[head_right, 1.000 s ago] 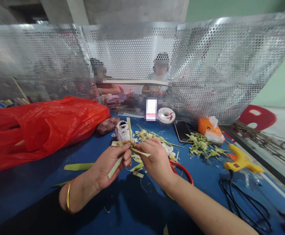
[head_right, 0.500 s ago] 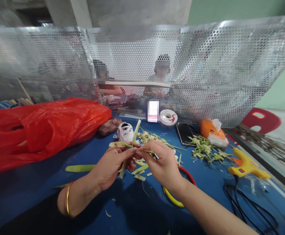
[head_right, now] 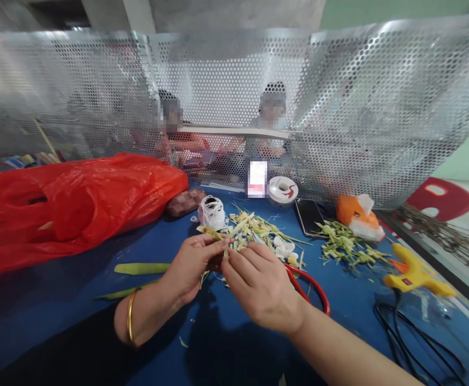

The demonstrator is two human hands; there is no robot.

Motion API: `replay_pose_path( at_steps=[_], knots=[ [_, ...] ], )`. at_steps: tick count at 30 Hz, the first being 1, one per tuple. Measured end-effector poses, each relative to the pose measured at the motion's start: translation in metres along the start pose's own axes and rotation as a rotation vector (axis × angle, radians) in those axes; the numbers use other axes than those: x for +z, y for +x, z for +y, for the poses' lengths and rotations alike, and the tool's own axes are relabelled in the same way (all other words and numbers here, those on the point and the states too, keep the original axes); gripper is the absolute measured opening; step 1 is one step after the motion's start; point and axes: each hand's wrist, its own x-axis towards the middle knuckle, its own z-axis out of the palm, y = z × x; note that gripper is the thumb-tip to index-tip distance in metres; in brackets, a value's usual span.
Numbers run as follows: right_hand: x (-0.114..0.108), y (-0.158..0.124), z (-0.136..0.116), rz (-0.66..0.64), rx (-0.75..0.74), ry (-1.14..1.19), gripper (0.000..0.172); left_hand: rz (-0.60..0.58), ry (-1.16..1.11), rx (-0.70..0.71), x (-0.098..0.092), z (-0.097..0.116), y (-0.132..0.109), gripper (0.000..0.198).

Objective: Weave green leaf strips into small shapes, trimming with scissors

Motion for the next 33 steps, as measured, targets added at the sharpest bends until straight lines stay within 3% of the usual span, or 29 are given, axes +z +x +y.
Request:
replay_pose_path(
  at_steps=[2, 4, 6, 8, 10, 12, 14, 17, 20, 23, 27, 30, 33],
  knots=[
    [-0.002, 0.002, 0.001, -0.054, -0.078, -0.04, 0.022, -0.012, -0.02, -0.013, -0.001, -0.001, 0.001, 0.028],
    [-0.007, 0.006, 0.003, -0.125, -0.062, 0.011, 0.019, -0.046, -0.032, -0.042, -0.002, 0.001, 0.003, 0.028],
    [-0.015, 0.011, 0.007, -0.138, 0.087, 0.188, 0.023, -0.11, -0.012, -0.076, -0.004, 0.005, 0.003, 0.027],
    [-0.022, 0.015, 0.013, -0.059, 0.334, 0.363, 0.031, -0.176, 0.045, -0.112, -0.004, 0.009, 0.002, 0.025],
    [-0.025, 0.017, 0.019, -0.019, 0.544, 0.354, 0.027, -0.208, 0.119, -0.159, -0.002, 0.011, -0.001, 0.026],
    [-0.023, 0.017, 0.023, -0.084, 0.6, 0.298, 0.017, -0.234, 0.214, -0.181, 0.001, 0.011, -0.006, 0.027],
    [-0.018, 0.017, 0.023, -0.191, 0.568, 0.369, 0.01, -0.253, 0.31, -0.201, 0.005, 0.008, -0.01, 0.025],
    [-0.012, 0.016, 0.019, -0.228, 0.606, 0.511, 0.014, -0.29, 0.384, -0.221, 0.01, 0.004, -0.015, 0.023],
    [-0.009, 0.015, 0.011, -0.143, 0.633, 0.462, 0.018, -0.328, 0.444, -0.196, 0.013, 0.004, -0.018, 0.023],
    [-0.008, 0.014, 0.006, -0.102, 0.563, 0.394, 0.021, -0.336, 0.49, -0.188, 0.014, 0.002, -0.019, 0.022],
    [-0.013, 0.015, 0.01, -0.087, 0.545, 0.346, 0.019, -0.264, 0.339, -0.185, 0.012, -0.005, -0.015, 0.018],
    [-0.021, 0.015, 0.021, 0.09, 0.641, 0.267, 0.016, -0.14, 0.108, -0.175, 0.009, -0.005, -0.008, 0.023],
    [-0.023, 0.013, 0.033, 0.269, 0.878, 0.25, 0.014, -0.043, -0.098, -0.148, 0.004, 0.007, -0.002, 0.021]
  ],
)
